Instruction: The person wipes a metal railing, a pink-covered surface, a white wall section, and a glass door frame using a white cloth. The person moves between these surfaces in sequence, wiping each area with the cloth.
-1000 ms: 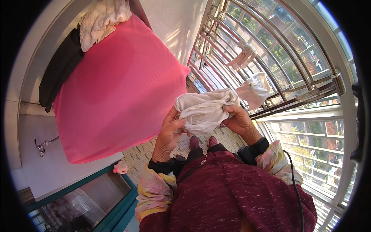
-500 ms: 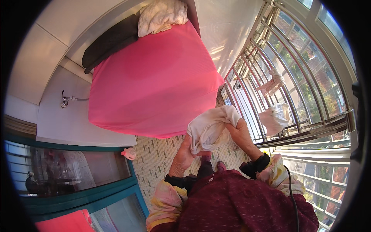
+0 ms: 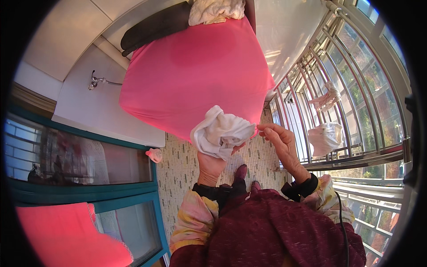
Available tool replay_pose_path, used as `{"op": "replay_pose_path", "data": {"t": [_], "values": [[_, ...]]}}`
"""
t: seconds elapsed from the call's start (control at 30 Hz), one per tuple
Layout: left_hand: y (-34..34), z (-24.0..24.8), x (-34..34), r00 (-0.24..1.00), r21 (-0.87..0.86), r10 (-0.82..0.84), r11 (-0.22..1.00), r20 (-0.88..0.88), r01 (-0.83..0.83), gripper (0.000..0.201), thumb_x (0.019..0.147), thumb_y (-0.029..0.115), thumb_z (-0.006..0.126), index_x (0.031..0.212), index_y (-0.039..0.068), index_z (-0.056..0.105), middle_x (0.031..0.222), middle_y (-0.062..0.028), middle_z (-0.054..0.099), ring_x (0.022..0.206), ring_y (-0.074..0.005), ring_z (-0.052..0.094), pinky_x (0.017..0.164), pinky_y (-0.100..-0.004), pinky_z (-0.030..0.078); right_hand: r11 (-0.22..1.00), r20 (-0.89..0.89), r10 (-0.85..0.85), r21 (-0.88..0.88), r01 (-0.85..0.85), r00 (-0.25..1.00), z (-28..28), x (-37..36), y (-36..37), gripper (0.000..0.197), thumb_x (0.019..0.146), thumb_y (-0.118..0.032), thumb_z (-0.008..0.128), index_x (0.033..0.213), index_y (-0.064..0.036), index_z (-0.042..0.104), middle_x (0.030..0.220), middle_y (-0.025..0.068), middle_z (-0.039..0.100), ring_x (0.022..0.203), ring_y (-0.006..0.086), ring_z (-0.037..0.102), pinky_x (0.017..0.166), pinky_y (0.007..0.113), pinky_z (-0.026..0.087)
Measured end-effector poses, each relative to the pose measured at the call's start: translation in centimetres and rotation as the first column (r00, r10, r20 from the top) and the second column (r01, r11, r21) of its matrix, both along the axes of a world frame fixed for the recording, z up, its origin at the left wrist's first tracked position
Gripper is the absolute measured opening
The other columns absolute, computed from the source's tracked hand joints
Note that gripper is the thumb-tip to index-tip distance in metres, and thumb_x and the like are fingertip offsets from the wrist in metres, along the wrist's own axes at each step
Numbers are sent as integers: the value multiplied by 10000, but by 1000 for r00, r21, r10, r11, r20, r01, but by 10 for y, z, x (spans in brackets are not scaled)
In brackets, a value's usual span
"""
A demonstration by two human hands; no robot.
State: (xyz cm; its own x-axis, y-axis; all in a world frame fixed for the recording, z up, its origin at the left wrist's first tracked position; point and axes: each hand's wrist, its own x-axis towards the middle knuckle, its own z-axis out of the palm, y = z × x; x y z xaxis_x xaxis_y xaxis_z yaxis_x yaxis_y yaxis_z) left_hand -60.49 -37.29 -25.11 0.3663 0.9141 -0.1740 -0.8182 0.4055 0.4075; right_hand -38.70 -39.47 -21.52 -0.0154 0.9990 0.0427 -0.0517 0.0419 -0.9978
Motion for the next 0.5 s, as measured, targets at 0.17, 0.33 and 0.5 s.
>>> {"op": "replay_pose_path", "data": {"t": [0.17, 0.33, 0.5], "values": [[-13, 6, -15, 988, 11, 145, 989, 58, -146, 545, 961, 487, 385, 1385, 146, 412, 1367, -99, 479, 1227, -299, 490, 1000, -510, 423, 998, -134, 12, -62, -21, 991, -14, -12, 2, 270, 956, -182, 537, 1156, -24, 623, 1082, 54, 662, 927, 105, 607, 738, 243, 468], [-23, 4, -20, 986, 92, 160, 984, -52, -154, 505, 970, 427, 416, 1370, 118, 426, 1343, -81, 506, 1219, -259, 499, 1010, -424, 430, 990, -71, 119, -64, -124, 990, -6, -25, 2, 420, 928, -220, 600, 1303, -50, 516, 1229, 63, 590, 975, 129, 596, 780, 261, 481], [-32, 10, -9, 986, 78, 139, 988, -92, -132, 552, 978, 456, 383, 1414, 117, 372, 1409, -61, 455, 1287, -248, 445, 1071, -440, 364, 930, 328, 46, 331, -161, 944, -5, -40, 1, 484, 822, -253, 714, 1246, -76, 564, 1005, 105, 635, 868, 214, 647, 730, 307, 518]]}}
